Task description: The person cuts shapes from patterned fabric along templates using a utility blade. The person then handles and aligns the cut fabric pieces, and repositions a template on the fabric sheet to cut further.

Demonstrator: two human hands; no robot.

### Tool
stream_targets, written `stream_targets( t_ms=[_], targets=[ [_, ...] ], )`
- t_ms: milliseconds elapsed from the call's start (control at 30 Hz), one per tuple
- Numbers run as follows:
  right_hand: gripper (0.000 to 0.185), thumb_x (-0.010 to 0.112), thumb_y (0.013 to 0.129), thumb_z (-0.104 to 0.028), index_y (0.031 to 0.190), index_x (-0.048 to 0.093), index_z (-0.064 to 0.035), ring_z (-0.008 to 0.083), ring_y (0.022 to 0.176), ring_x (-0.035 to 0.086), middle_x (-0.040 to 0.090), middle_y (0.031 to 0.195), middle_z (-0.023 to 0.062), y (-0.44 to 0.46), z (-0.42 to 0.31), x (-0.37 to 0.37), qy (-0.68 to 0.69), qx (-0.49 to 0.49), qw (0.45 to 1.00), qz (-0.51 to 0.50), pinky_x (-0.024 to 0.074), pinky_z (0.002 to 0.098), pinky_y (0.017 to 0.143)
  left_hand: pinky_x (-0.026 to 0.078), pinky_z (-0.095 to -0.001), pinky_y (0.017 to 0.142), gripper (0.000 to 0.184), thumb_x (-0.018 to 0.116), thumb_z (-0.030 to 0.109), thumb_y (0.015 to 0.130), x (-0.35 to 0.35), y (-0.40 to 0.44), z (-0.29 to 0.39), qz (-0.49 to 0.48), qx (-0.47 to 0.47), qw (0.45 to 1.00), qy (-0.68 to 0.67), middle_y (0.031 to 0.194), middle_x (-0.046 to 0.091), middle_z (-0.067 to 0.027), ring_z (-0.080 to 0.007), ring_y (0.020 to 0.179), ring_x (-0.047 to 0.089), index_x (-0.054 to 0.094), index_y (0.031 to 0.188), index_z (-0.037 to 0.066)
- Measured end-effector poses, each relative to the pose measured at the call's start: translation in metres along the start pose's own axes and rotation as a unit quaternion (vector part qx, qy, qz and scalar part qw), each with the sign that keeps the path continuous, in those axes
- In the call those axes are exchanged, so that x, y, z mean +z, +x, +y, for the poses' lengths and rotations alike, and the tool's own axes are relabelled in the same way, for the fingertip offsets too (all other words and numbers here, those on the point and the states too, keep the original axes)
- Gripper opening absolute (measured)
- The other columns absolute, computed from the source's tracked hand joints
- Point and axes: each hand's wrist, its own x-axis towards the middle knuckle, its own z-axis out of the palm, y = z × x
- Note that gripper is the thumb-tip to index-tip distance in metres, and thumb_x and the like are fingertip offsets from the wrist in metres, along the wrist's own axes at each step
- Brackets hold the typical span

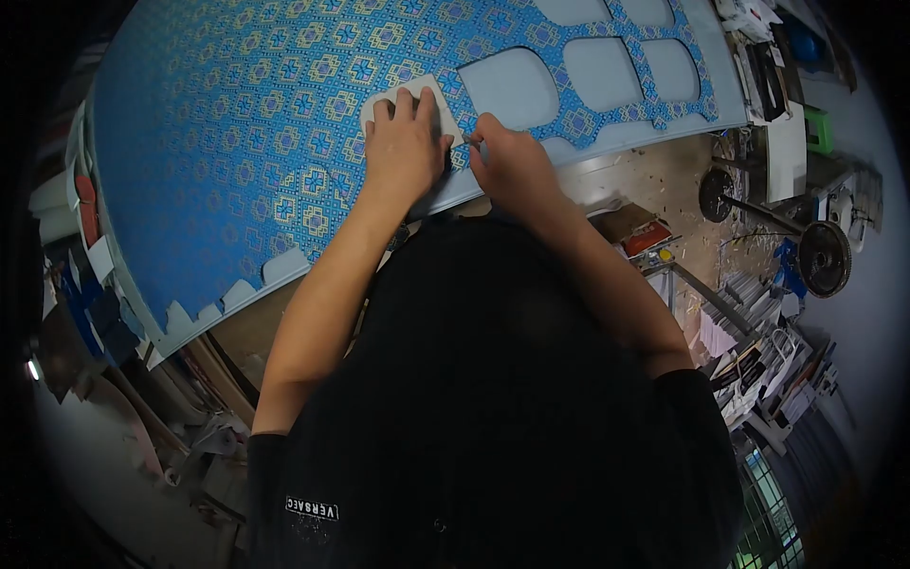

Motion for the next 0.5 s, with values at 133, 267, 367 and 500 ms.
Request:
stream_targets(
  t_ms=[133,267,367,500],
  targets=[
    [0.019,0.073,0.09,-0.008,0.097,0.056,-0.0043,0.039,0.072,0.07,0.07,0.079,0.018,-0.001,0.001,0.011,0.002,0.018,0.999,0.027,0.0511,0.0423,0.057,0.045,-0.0619,0.1,0.072,0.074,0.035,0.09,0.002,0.001,0.002,0.013,-0.004,1.0,0.021,0.143,0.048,-0.0205,-0.0425,0.129,0.045,0.046,0.148,0.002],
    [0.02,0.075,0.09,-0.009,0.099,0.057,-0.0039,0.0383,0.075,0.071,0.07,0.082,0.0183,-0.006,0.005,0.017,0.015,0.019,0.998,0.052,0.0526,0.0415,0.059,0.049,-0.0585,0.095,0.069,0.075,0.032,0.089,0.004,0.003,0.004,0.036,-0.002,0.999,0.04,0.135,0.051,-0.0179,-0.0409,0.123,0.048,0.049,0.145,0.002],
    [0.02,0.075,0.09,-0.01,0.1,0.059,-0.0036,0.0375,0.077,0.072,0.071,0.083,0.0178,0.0,0.007,0.019,0.022,0.04,0.998,0.043,0.0538,0.0416,0.061,0.049,-0.0588,0.096,0.07,0.075,0.032,0.089,0.002,0.003,0.004,0.023,-0.003,0.999,0.032,0.135,0.05,-0.018,-0.0411,0.123,0.047,0.048,0.145,0.001],
    [0.018,0.075,0.091,-0.01,0.099,0.06,-0.0039,0.0384,0.077,0.072,0.072,0.084,0.0173,0.034,0.011,0.029,0.008,-0.024,0.994,0.109,0.0547,0.042,0.062,0.049,-0.0591,0.097,0.069,0.073,0.031,0.09,0.001,0.005,0.005,0.009,-0.007,0.999,0.038,0.136,0.049,-0.0183,-0.0411,0.124,0.047,0.048,0.146,0.001]
  ],
)
